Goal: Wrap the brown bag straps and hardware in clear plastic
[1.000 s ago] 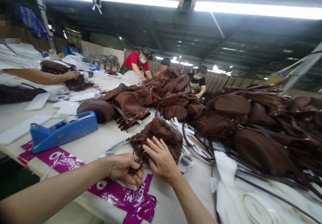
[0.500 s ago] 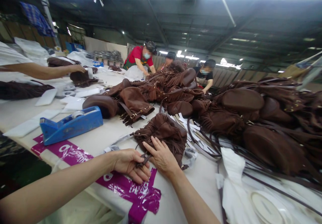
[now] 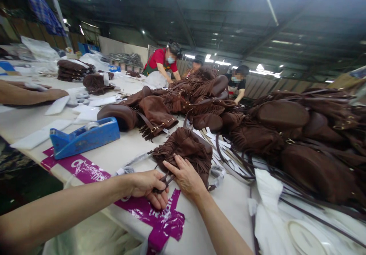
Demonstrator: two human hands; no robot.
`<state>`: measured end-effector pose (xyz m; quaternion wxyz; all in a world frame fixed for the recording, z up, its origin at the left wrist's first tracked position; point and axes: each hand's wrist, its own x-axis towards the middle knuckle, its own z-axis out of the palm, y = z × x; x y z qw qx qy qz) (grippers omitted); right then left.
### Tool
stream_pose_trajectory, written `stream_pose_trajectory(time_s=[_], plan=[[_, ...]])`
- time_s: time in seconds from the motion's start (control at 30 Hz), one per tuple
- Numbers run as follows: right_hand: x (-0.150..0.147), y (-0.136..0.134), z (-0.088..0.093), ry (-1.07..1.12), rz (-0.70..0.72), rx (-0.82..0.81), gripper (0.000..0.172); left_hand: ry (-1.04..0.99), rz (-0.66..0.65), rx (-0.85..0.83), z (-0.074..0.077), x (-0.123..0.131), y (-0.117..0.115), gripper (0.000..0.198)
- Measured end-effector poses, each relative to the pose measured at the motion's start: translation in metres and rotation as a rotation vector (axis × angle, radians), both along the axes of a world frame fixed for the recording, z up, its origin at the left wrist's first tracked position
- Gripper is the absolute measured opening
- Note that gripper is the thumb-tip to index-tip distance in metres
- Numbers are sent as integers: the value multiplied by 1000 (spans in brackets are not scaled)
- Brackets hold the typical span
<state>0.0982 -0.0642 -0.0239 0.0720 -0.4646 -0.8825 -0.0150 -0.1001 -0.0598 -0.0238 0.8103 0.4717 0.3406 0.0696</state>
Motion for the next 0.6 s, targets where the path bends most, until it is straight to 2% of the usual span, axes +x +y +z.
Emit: stream_pose_trajectory(time_s=[0.1,0.23,0.37,0.43,0.5,0.57,0.6], plan=[[-2,0,0,-14,-13,-5,66,43,-41,40,5,4,0,14],[-1,3,3,-62,-6,1,62,45,-97,-12,8,7,8,14],[-7,-8,22,-104,-23,76,57,5,-139,-86,-1,4,20,7],[-25,-30,39,-14,-29,168,47,-21,-156,-111,-8,4,24,8],[-56,-65,52,164,45,139,35,-47,-173,-119,-15,6,26,9],[-96,-105,50,310,228,-114,30,-62,-190,-119,-20,9,28,9],[-117,-122,42,331,302,-271,30,-67,-198,-120,-22,11,28,9]])
